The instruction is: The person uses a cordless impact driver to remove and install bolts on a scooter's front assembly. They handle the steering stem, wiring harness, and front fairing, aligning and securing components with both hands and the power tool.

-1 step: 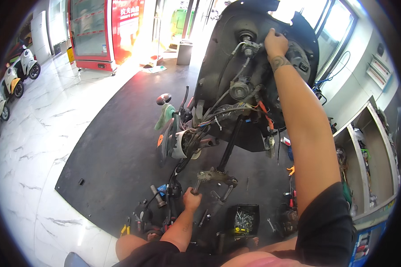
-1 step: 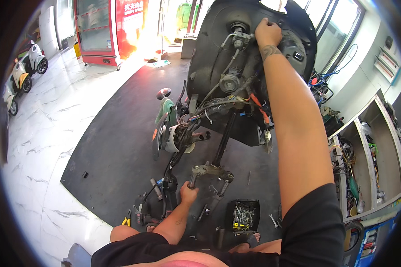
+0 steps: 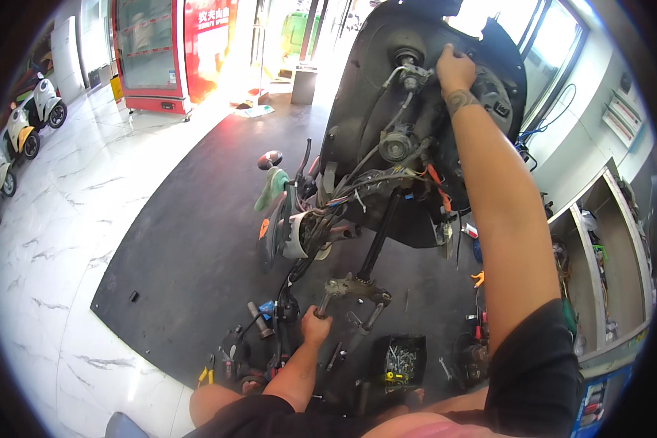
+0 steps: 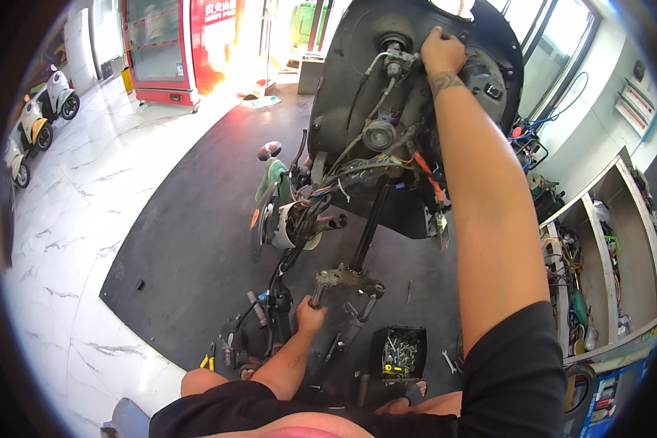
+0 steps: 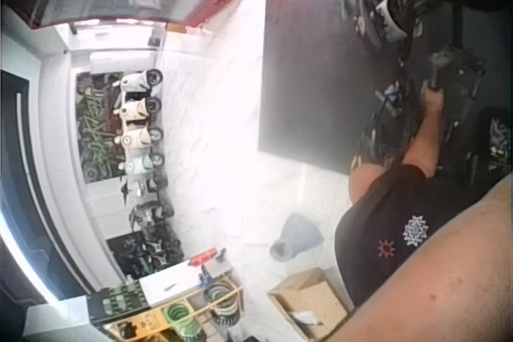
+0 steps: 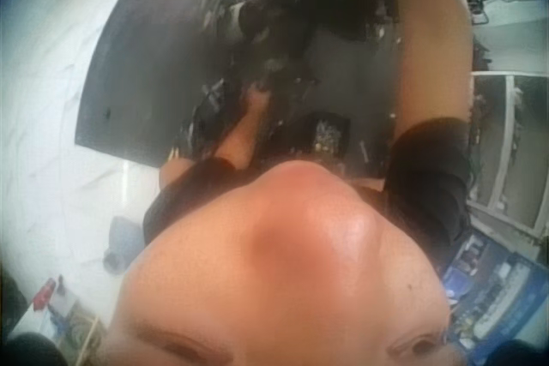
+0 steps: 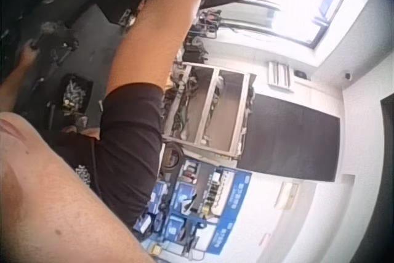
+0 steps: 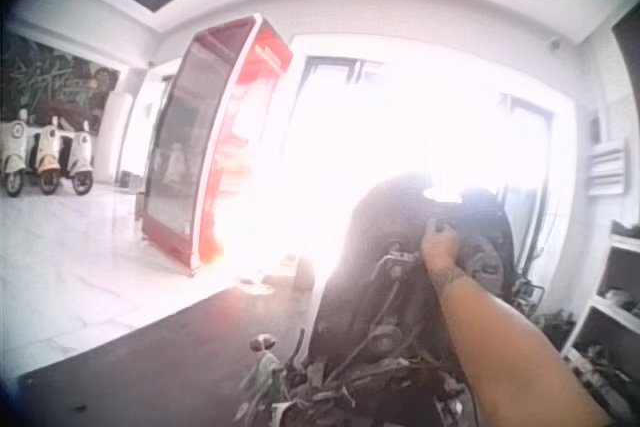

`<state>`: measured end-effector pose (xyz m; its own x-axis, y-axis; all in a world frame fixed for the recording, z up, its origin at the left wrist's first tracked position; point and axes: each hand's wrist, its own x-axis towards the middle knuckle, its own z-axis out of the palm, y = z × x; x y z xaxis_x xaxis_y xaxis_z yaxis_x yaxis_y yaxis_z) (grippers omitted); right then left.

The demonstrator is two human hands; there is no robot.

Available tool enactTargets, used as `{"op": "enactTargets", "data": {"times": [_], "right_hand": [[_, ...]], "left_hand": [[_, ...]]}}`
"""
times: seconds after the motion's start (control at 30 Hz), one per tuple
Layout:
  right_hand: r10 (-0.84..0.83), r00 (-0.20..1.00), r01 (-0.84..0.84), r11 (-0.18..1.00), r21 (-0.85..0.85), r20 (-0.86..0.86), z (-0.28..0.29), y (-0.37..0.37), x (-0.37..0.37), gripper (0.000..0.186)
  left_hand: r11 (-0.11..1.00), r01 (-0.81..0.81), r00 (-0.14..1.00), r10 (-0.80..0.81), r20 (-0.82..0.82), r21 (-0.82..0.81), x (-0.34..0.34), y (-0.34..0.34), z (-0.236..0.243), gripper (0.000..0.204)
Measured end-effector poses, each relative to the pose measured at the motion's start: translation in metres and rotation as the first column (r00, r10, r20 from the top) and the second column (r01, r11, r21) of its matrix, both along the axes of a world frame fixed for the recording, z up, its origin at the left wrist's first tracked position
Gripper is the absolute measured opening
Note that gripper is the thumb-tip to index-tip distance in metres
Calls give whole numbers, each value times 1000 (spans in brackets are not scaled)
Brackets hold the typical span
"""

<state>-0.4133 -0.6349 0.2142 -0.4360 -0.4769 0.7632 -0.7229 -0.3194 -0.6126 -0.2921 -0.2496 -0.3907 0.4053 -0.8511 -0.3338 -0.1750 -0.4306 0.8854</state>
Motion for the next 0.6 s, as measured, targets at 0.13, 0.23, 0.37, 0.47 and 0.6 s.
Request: {"op": "enactTargets", "data": {"times": [0.13, 0.23, 0.37, 0.47, 0.6], "right_hand": [[118, 984, -132, 987, -96, -135, 4, -26, -20, 59], [121, 984, -133, 987, -90, -134, 5, -57, -38, 58], [-236, 810, 118, 962, -246, -537, 10, -101, -59, 48], [-163, 847, 152, 986, -64, -505, 14, -106, -71, 58], [-78, 926, 79, 997, -13, -370, 23, -80, -55, 57]], "left_hand": [[1000, 5, 1000, -5, 9, -10, -1, -1, -6, 33], [999, 11, 1000, -12, -14, -32, -1, -1, -8, 34], [999, -8, 1000, 8, -7, -43, -2, -2, -7, 33], [993, -54, 999, 53, -9, -104, -5, -2, -8, 27], [987, -73, 997, 69, -29, -140, -5, -2, -10, 24]]}}
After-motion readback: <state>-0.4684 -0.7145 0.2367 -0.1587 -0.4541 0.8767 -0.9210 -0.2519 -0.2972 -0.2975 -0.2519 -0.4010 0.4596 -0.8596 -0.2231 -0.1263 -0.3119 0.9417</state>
